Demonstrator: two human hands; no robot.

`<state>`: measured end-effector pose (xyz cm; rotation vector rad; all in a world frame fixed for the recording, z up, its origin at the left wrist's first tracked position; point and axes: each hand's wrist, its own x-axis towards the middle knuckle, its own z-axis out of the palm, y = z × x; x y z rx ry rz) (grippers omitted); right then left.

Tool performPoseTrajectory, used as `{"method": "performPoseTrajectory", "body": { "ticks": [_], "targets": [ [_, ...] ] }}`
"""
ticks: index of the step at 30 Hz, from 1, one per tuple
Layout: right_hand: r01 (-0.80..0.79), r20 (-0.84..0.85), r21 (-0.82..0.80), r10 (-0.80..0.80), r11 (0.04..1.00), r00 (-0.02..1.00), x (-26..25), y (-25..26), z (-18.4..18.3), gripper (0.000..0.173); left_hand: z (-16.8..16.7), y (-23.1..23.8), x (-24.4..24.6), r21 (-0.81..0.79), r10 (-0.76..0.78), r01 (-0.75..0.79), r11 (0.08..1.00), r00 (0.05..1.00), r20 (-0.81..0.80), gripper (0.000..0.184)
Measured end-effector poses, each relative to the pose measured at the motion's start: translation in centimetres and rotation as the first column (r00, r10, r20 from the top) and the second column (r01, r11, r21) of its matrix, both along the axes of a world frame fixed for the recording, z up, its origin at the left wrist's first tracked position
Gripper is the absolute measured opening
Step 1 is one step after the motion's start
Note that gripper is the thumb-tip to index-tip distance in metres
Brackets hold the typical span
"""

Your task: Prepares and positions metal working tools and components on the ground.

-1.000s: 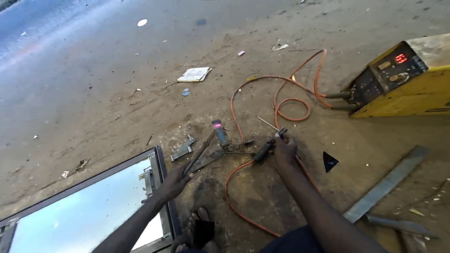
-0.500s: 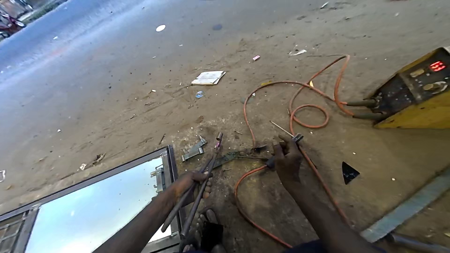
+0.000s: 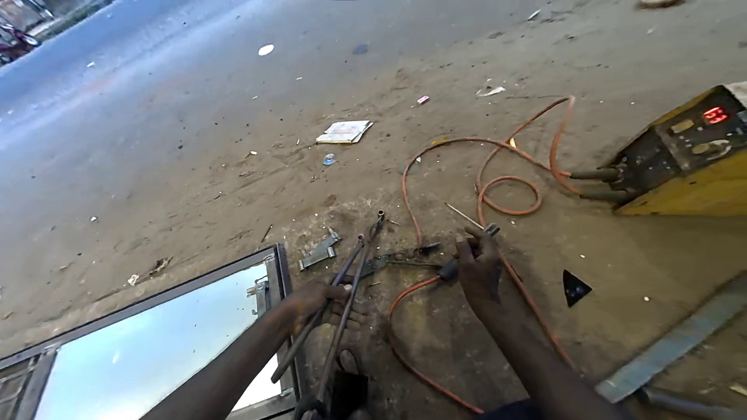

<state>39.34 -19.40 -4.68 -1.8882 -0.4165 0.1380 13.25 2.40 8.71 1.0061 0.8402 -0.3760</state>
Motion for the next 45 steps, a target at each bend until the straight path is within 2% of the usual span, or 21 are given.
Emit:
{"method": "performPoseTrajectory", "body": {
  "ticks": [3,6,8,12,15,21,25,27,29,31,33,39,45],
  "targets": [
    [0.012,-0.013,0.006,-0.012,1.000,1.000,0.0,0.1,0.2,0.036,0.0,0.5,-0.8,0.181,0.014,-0.001,0.983,0.997,-0.072,0.041],
    [-0.002,-0.032,0.026,0.003,1.000,0.999,0.0,0.3,-0.1,0.035,-1.8,1.4,-1.2,0.331,0.021,0.036,0.943,0.986,-0.166,0.041],
    [-0.006,-0.050,0.035,0.008,0.999,0.999,0.0,0.5,-0.4,0.035,-3.1,2.0,-1.3,0.378,0.007,0.080,0.922,0.975,-0.224,0.041],
    [-0.006,-0.061,0.028,0.008,1.000,0.998,0.0,0.5,-0.3,0.034,-5.3,2.4,-1.8,0.389,-0.052,0.159,0.907,0.961,-0.273,0.042],
    [-0.006,-0.065,0.036,0.008,0.999,0.998,0.0,0.4,0.0,0.034,-5.8,1.8,-2.0,0.393,-0.145,0.251,0.885,0.949,-0.279,0.049],
    [-0.014,-0.070,0.014,0.015,1.000,0.997,-0.1,0.3,-0.2,0.033,-5.7,0.4,-1.8,0.435,-0.325,0.462,0.773,0.877,-0.355,0.055],
    [-0.058,-0.058,0.004,0.058,0.998,0.997,-0.5,0.1,0.2,0.032,-5.4,0.9,-2.0,0.441,-0.356,0.466,0.767,0.881,-0.311,0.057],
    [-0.051,-0.048,0.004,0.051,0.999,0.998,-0.2,0.3,-0.1,0.030,-5.3,1.9,-2.1,0.508,-0.374,0.511,0.694,0.858,-0.352,0.057],
    [-0.048,-0.046,0.002,0.048,0.999,0.998,0.0,0.4,-0.2,0.029,-5.0,2.9,-2.1,0.580,-0.396,0.585,0.567,0.811,-0.431,0.054],
    [-0.054,-0.055,0.003,0.054,0.999,0.997,0.0,0.4,-0.1,0.028,-4.5,3.6,-2.1,0.618,-0.391,0.638,0.459,0.770,-0.504,0.054],
    [-0.059,-0.068,0.004,0.059,0.998,0.996,-0.1,0.4,0.0,0.028,-4.2,4.1,-2.1,0.625,-0.376,0.675,0.392,0.737,-0.561,0.054],
    [-0.062,-0.101,-0.018,0.060,0.998,0.993,0.0,0.5,-0.1,0.029,-4.3,5.0,-1.9,0.610,-0.409,0.731,0.304,0.679,-0.610,0.057],
    [-0.072,-0.121,-0.001,0.071,0.997,0.990,0.1,0.3,0.0,0.030,-3.7,5.8,-2.0,0.587,-0.457,0.754,0.296,0.651,-0.606,0.057]
  ]
}}
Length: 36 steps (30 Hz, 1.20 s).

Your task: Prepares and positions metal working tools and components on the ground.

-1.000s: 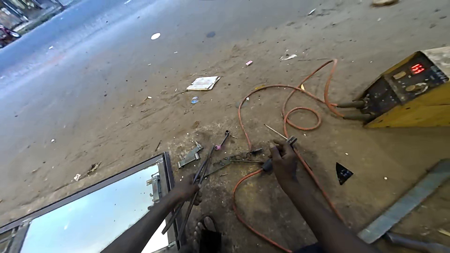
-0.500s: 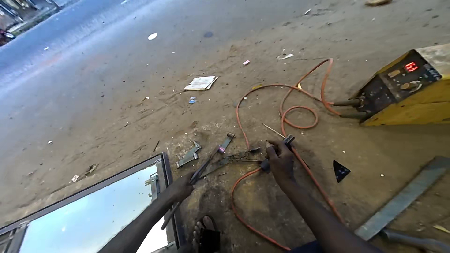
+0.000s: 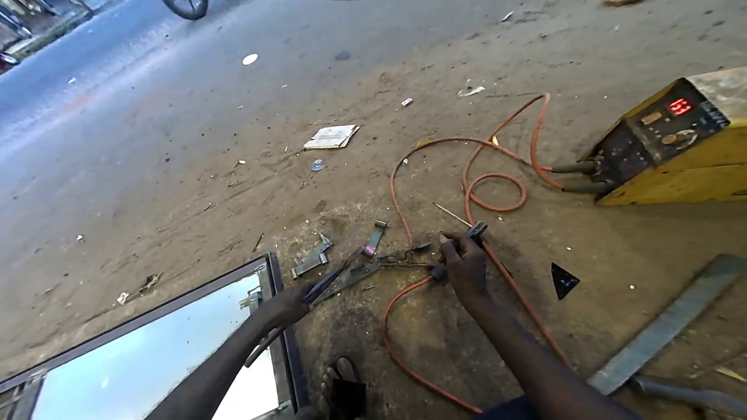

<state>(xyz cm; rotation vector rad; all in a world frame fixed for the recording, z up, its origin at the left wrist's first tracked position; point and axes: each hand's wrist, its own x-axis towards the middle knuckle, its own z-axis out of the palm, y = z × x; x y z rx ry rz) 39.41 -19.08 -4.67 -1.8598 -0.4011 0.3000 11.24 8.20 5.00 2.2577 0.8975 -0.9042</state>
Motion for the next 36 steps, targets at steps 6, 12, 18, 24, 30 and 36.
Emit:
{"method": "performPoseTrajectory", "body": {
  "ticks": [6,12,18,24,30,36],
  "targets": [
    [-0.004,0.003,-0.007,0.004,1.000,1.000,-0.1,0.0,-0.2,0.029,-0.3,0.9,-0.2,-0.006,-0.012,0.012,1.000,1.000,-0.025,0.057],
    [-0.007,-0.025,0.023,0.008,1.000,1.000,0.1,0.0,-0.1,0.029,-0.4,1.5,-0.1,-0.066,0.016,-0.015,0.998,1.000,0.004,0.057],
    [-0.001,-0.027,0.022,0.001,1.000,1.000,0.3,-0.1,-0.2,0.029,-1.4,2.3,-0.4,-0.063,0.029,-0.029,0.998,1.000,-0.006,0.059],
    [0.015,-0.044,0.023,-0.014,1.000,0.999,0.2,0.0,0.0,0.028,-1.6,2.9,-1.0,-0.018,-0.061,0.063,0.998,0.994,0.091,0.057],
    [0.022,-0.064,0.054,-0.019,0.998,0.998,0.2,0.0,-0.1,0.028,-1.5,3.1,-1.2,-0.053,-0.054,0.062,0.997,0.990,0.127,0.058],
    [0.024,-0.060,0.039,-0.021,0.999,0.998,0.1,0.0,-0.1,0.027,-0.8,1.6,0.3,0.073,-0.301,0.294,0.953,0.948,0.104,0.060]
  ]
}}
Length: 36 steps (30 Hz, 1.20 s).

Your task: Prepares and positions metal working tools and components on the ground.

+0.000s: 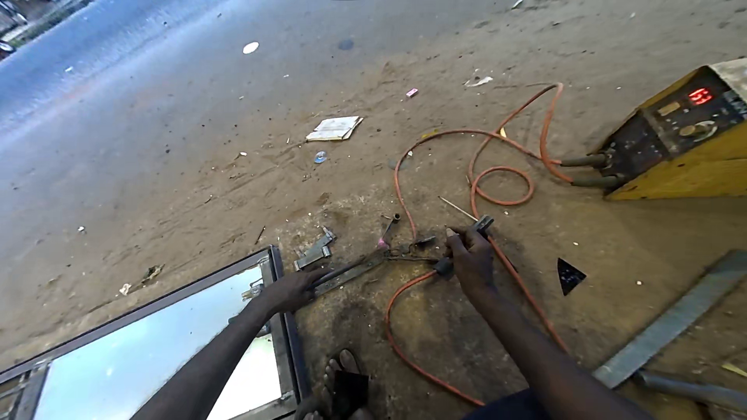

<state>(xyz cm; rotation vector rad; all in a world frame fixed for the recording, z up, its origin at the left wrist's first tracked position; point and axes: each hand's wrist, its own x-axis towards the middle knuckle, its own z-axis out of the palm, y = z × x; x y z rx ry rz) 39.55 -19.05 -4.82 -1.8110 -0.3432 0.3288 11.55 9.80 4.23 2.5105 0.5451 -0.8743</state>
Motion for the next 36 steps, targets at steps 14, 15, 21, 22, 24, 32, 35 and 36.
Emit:
{"method": "performPoseTrajectory", "body": {
  "ticks": [14,15,21,22,24,32,35,36],
  "targets": [
    [-0.007,0.012,0.011,0.007,1.000,1.000,0.4,-0.3,-0.4,0.029,3.5,1.2,2.4,0.360,0.121,-0.063,0.931,0.983,-0.141,0.060],
    [-0.003,0.011,0.014,0.003,1.000,1.000,0.4,-0.3,-0.3,0.028,3.5,1.2,2.6,0.382,0.140,-0.070,0.921,0.978,-0.158,0.061],
    [0.014,-0.013,0.005,-0.014,1.000,1.000,0.5,-0.4,-0.1,0.028,0.2,3.7,1.9,0.279,0.102,-0.059,0.959,0.985,-0.142,0.058],
    [0.010,-0.008,0.000,-0.010,1.000,1.000,0.5,-0.3,-0.1,0.028,0.0,3.9,1.8,0.233,0.089,-0.057,0.971,0.988,-0.129,0.058],
    [0.003,0.000,-0.005,-0.003,1.000,1.000,0.4,-0.3,-0.1,0.028,0.1,3.3,1.9,0.166,0.093,-0.072,0.983,0.988,-0.125,0.058],
    [-0.011,-0.015,0.029,0.012,1.000,1.000,0.5,-0.4,-0.2,0.029,0.4,2.1,2.1,0.109,0.122,-0.107,0.988,0.982,-0.141,0.062],
    [-0.024,-0.021,0.014,0.024,1.000,0.999,0.6,-0.5,0.0,0.033,0.9,2.3,2.0,0.097,0.095,-0.084,0.992,0.990,-0.109,0.059],
    [-0.023,-0.023,0.013,0.023,1.000,0.999,0.6,-0.4,0.0,0.032,1.3,2.2,1.9,0.075,0.098,-0.091,0.993,0.991,-0.088,0.058]
  ]
}}
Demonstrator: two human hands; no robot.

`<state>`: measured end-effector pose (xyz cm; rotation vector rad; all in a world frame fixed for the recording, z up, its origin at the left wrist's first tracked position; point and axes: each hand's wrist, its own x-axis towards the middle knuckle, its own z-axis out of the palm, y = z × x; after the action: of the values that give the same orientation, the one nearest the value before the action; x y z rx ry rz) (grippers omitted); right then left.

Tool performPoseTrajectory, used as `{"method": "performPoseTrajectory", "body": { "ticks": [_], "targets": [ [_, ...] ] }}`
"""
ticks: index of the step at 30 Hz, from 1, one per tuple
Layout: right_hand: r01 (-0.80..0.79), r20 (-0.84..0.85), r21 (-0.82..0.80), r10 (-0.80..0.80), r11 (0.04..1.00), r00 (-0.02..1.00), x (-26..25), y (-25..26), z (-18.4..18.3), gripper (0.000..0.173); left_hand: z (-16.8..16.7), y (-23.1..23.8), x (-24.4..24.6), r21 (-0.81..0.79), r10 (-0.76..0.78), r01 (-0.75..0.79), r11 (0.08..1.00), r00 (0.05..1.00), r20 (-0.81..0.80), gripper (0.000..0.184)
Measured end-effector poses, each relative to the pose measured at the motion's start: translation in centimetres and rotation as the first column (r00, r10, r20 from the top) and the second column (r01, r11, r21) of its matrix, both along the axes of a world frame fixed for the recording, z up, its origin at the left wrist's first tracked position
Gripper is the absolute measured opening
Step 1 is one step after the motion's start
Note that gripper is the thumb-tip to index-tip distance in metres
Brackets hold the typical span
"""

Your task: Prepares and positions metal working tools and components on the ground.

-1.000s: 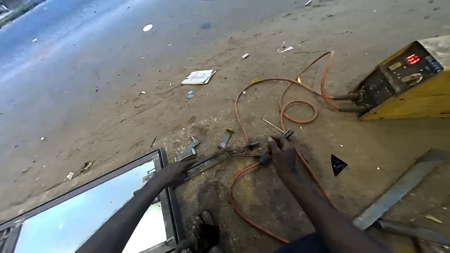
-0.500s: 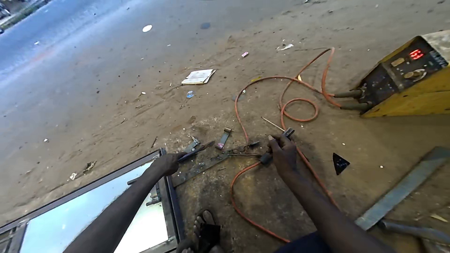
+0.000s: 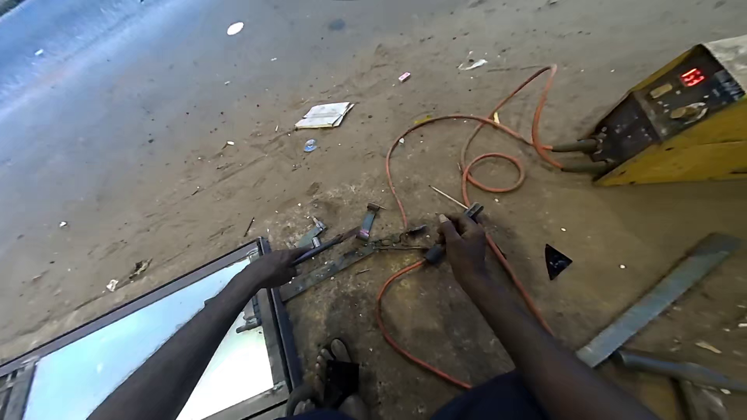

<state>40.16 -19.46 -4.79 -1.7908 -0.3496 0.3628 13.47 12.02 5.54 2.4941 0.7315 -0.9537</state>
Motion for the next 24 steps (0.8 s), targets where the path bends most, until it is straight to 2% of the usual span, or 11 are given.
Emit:
{"method": "performPoseTrajectory", "body": {
  "ticks": [4,7,8,9,10,11,13,17,20,22,24],
  "targets": [
    [0.010,-0.015,0.009,-0.009,1.000,1.000,-0.1,0.1,0.1,0.031,0.7,-0.4,-0.2,-0.086,0.038,-0.038,0.996,0.999,0.005,0.060],
    [-0.002,-0.024,0.020,0.002,1.000,1.000,-0.2,0.1,0.2,0.031,1.8,-3.3,-0.5,0.000,-0.172,0.172,0.985,0.981,0.088,0.055],
    [-0.003,-0.025,0.021,0.003,1.000,1.000,-0.2,0.1,0.2,0.031,3.7,-5.8,0.4,0.064,-0.220,0.218,0.974,0.975,0.018,0.053],
    [-0.003,-0.027,0.024,0.004,1.000,1.000,-0.2,0.2,0.2,0.031,6.5,-9.2,2.9,0.071,-0.071,0.092,0.993,0.965,-0.253,0.057],
    [-0.003,-0.028,0.028,0.003,1.000,1.000,-0.2,0.1,0.2,0.031,6.0,-9.5,2.8,0.049,-0.067,0.076,0.996,0.985,-0.162,0.055],
    [-0.002,-0.027,0.030,0.003,1.000,1.000,-0.1,0.0,0.2,0.031,4.0,-8.2,1.8,0.023,-0.082,0.083,0.996,0.996,-0.035,0.053],
    [0.002,-0.020,0.033,-0.002,0.999,1.000,0.1,-0.2,0.1,0.031,0.9,-5.4,0.3,0.002,-0.074,0.074,0.997,0.995,0.065,0.053],
    [0.015,-0.023,0.037,-0.015,0.999,1.000,0.1,0.0,0.2,0.030,0.3,-3.0,-0.1,0.122,0.048,-0.054,0.991,0.997,0.057,0.059],
    [0.004,-0.051,0.017,-0.003,1.000,0.999,-0.2,0.0,0.5,0.030,0.7,-1.7,-0.2,0.194,0.078,-0.077,0.978,0.997,0.000,0.054],
    [-0.001,-0.054,0.006,0.001,1.000,0.999,-0.2,0.0,0.4,0.030,0.8,-0.9,-0.7,0.146,0.110,-0.106,0.984,0.994,-0.020,0.050],
    [0.003,-0.052,0.010,-0.003,1.000,0.999,0.0,0.0,0.3,0.030,0.9,-0.5,-1.2,0.024,0.201,-0.200,0.980,0.978,-0.051,0.052]
  ]
}}
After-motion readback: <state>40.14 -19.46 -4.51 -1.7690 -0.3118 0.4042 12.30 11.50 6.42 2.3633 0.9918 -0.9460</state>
